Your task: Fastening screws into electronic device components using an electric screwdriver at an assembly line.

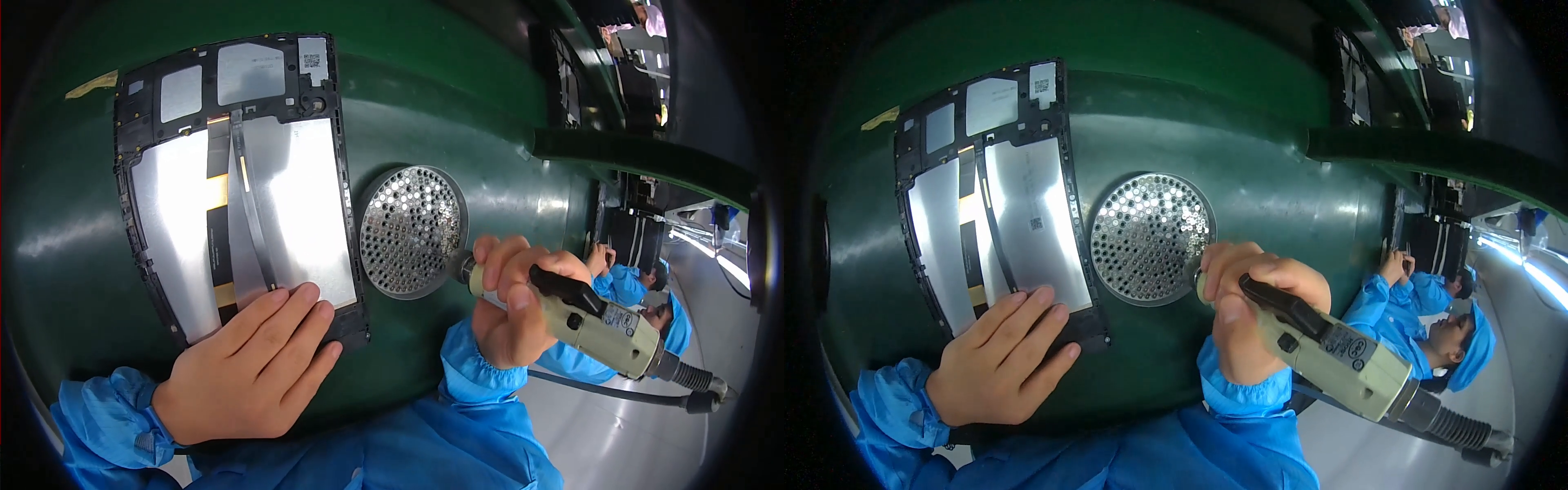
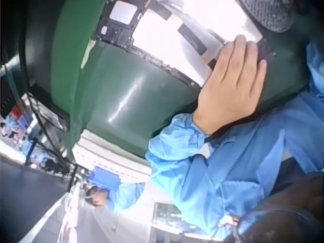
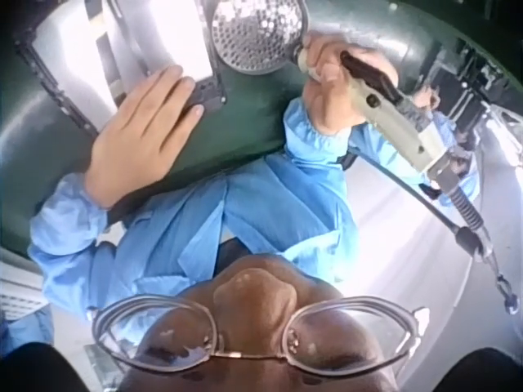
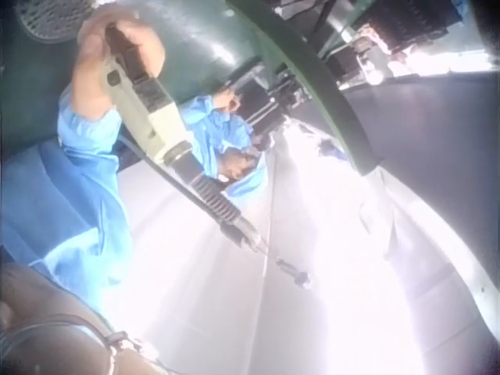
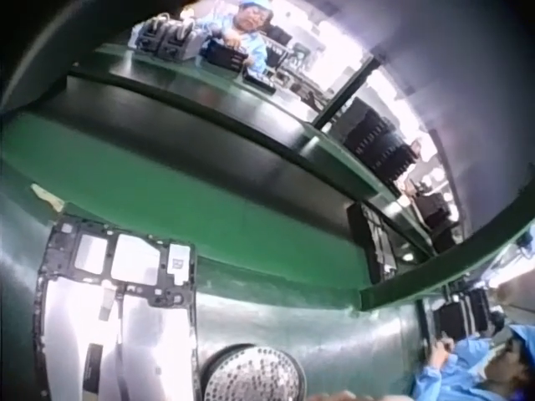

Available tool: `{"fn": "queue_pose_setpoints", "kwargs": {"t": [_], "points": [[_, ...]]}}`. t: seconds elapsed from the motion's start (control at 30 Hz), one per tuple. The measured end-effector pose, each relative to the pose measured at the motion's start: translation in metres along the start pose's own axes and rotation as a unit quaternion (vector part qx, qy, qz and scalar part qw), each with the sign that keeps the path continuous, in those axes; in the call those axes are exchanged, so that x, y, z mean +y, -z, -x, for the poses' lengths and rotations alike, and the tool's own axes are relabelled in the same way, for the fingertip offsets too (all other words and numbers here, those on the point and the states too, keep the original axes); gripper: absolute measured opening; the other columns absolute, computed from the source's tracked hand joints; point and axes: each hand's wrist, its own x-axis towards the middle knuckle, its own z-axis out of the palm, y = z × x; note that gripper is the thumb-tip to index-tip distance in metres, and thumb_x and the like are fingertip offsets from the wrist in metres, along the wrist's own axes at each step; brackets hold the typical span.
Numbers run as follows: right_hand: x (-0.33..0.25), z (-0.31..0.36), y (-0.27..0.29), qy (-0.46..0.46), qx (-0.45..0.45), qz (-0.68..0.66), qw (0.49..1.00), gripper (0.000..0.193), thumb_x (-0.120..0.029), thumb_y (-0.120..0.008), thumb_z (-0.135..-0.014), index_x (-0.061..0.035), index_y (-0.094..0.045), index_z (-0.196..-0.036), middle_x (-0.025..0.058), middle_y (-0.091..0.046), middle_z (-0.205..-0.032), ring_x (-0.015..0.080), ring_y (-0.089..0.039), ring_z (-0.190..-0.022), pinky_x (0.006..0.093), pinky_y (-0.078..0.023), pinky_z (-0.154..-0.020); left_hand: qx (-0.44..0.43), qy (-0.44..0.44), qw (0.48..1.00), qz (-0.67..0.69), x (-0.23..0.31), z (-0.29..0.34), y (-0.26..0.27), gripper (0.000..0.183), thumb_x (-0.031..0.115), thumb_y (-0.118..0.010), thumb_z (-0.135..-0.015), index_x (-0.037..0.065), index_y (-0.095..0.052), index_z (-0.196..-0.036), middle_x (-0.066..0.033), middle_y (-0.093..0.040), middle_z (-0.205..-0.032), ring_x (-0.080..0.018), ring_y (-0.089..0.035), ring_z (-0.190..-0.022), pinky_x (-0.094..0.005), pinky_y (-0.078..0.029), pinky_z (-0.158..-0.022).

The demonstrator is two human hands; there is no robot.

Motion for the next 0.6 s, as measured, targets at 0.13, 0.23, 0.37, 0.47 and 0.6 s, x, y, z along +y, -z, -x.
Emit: {"fn": "queue_pose_setpoints", "kwargs": {"t": [0.13, 0.23, 0.37, 0.47, 0.6], "points": [[-0.006, 0.001, 0.002, 0.014, 0.010, 0.039, 0.999, 0.036, -0.009, -0.069, -0.080, -0.0067, -0.048, -0.109, 0.0098, -0.055, -0.068, 0.0232, -0.054, -0.061, 0.0435, -0.046, -0.066, -0.009, 0.000, 1.000, 0.007, 0.000, -0.003, 0.000, 0.026, 0.010, -0.067, -0.078, 0.010, -0.065, -0.104, -0.0189, -0.060, -0.116, -0.0363, -0.056, -0.113, -0.0438, -0.043, -0.100], [-0.016, 0.001, 0.004, 0.025, -0.005, 0.041, 0.999, 0.035, -0.012, -0.065, -0.082, -0.0080, -0.047, -0.112, 0.0079, -0.052, -0.066, 0.0220, -0.053, -0.062, 0.0430, -0.043, -0.064, -0.015, -0.002, 1.000, 0.005, 0.000, -0.002, 0.001, 0.027, 0.011, -0.068, -0.078, 0.011, -0.064, -0.105, -0.0187, -0.059, -0.117, -0.0363, -0.056, -0.113, -0.0438, -0.043, -0.100], [-0.030, 0.005, -0.001, 0.032, -0.006, 0.024, 0.999, 0.036, -0.014, -0.065, -0.082, -0.0126, -0.047, -0.113, 0.0056, -0.049, -0.069, 0.0206, -0.051, -0.067, 0.0424, -0.040, -0.067, -0.013, 0.006, 1.000, -0.001, 0.003, 0.001, 0.002, 0.027, 0.011, -0.068, -0.078, 0.009, -0.065, -0.104, -0.0190, -0.059, -0.118, -0.0365, -0.056, -0.114, -0.0440, -0.043, -0.100], [-0.039, 0.010, -0.002, 0.034, -0.010, 0.024, 0.999, 0.035, -0.015, -0.063, -0.084, -0.0165, -0.047, -0.114, 0.0041, -0.048, -0.069, 0.0196, -0.052, -0.069, 0.0399, -0.039, -0.065, 0.001, -0.004, 1.000, 0.019, -0.001, -0.002, -0.003, 0.025, 0.011, -0.068, -0.077, 0.007, -0.065, -0.102, -0.0196, -0.060, -0.116, -0.0367, -0.056, -0.113, -0.0451, -0.043, -0.100], [-0.053, 0.015, -0.014, 0.035, -0.017, 0.001, 0.999, 0.031, -0.014, -0.062, -0.085, -0.0173, -0.047, -0.111, 0.0031, -0.049, -0.070, 0.0181, -0.053, -0.071, 0.0398, -0.039, -0.066, 0.059, -0.005, 0.998, 0.020, 0.003, 0.005, -0.007, 0.018, 0.010, -0.068, -0.076, 0.004, -0.067, -0.092, -0.0203, -0.064, -0.107, -0.0375, -0.061, -0.105, -0.0467, -0.046, -0.097]]}}
